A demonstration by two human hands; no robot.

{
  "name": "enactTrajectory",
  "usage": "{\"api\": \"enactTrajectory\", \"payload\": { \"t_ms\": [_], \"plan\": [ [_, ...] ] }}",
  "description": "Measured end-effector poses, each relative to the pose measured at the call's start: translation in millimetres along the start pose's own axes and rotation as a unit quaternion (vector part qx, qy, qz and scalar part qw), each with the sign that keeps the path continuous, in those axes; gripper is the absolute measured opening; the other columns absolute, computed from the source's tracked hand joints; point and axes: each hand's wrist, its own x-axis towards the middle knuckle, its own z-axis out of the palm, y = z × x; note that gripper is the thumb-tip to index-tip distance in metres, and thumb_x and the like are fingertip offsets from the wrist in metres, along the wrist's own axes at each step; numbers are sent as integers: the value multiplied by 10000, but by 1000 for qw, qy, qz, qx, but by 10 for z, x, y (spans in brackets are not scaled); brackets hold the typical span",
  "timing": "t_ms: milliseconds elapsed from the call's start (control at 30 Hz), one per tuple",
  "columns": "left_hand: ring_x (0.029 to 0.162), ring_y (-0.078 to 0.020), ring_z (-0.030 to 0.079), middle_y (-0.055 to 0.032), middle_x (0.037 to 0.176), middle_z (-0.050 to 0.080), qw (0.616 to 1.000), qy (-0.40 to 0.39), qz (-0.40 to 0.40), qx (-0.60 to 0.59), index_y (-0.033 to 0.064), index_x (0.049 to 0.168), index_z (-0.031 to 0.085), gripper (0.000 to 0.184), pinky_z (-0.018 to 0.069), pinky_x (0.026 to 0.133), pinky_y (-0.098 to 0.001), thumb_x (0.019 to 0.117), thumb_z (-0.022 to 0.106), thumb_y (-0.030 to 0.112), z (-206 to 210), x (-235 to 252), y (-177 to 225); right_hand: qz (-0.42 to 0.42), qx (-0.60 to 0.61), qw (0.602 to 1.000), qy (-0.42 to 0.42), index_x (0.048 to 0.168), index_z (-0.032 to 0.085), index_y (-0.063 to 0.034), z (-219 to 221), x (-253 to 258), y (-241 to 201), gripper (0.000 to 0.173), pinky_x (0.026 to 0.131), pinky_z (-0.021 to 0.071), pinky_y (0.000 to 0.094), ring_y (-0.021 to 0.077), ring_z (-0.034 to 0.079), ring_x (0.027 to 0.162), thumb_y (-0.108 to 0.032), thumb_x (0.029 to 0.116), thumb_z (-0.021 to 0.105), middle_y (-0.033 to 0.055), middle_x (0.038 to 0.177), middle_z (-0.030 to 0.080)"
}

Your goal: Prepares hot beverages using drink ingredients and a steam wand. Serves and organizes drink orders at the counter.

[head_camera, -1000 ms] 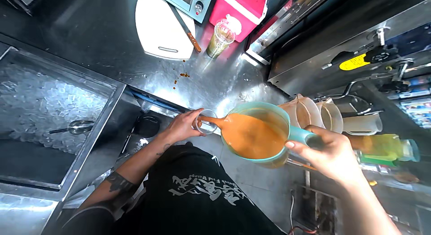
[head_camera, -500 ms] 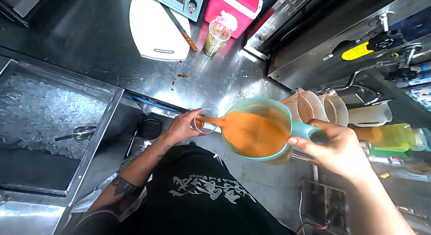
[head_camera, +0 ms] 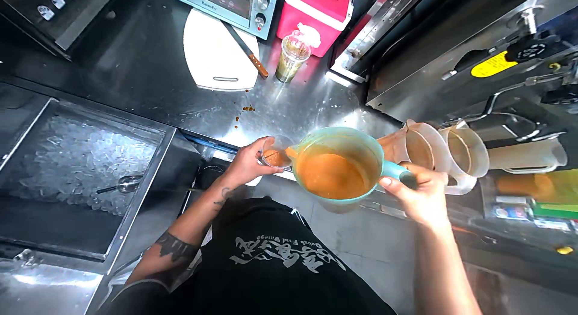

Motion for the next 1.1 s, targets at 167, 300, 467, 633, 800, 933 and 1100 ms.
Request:
{"api": "enactTrajectory", "payload": {
  "t_ms": [167,300,467,633,800,933,1100],
  "plan": [
    [1096,-210,709,-104,1343,661,999,-4,-39,-15,48,1418,551,843,632,864,-421,728,935,343,-315,281,108,13,168,981,97,792,678,-218,299,25,334,310,480,544,263,73,593,495,-477,792,848,-75,626,640],
    [1060,-220,713,-120,1281,689,999,17,-41,-11,17,1390,560,743,620,873,-418,783,894,284,-639,438,296,13,237,957,164,797,686,-206,609,163,456,257,464,528,261,65,573,481,-413,811,838,-77,613,632],
    [1117,-198,688,-99,1210,720,996,88,-17,3,25,1328,603,660,587,937,-416,803,858,332,-961,508,588,7,281,934,222,787,656,-166,1027,368,719,251,474,524,272,84,574,486,-355,844,811,-55,598,609],
    [1051,-174,702,-33,1296,685,983,92,6,158,144,1405,561,724,618,835,-402,784,895,308,-1051,235,1131,73,277,925,250,950,669,-62,1422,450,791,209,554,572,309,95,628,580,-251,895,741,-13,713,663],
    [1212,-171,644,-145,1320,664,977,12,129,169,-46,1388,538,925,546,1033,-340,710,903,467,-796,252,1158,152,215,947,183,1168,654,-10,1392,429,709,427,776,604,443,215,698,826,-333,917,776,134,943,714],
    [1197,-152,654,-126,1375,632,983,-132,116,51,-89,1412,459,980,595,953,-314,682,942,353,-617,201,1103,132,93,976,143,1316,579,-39,999,38,529,593,977,560,480,254,663,1118,-468,934,724,153,1210,667],
    [1132,-150,688,-117,1356,651,975,-204,81,-10,-79,1409,483,953,613,913,-320,661,963,266,-26,72,1017,36,-23,926,374,1167,639,43,-201,-715,735,294,893,601,400,201,702,985,-170,969,687,145,1085,703]
  ]
}}
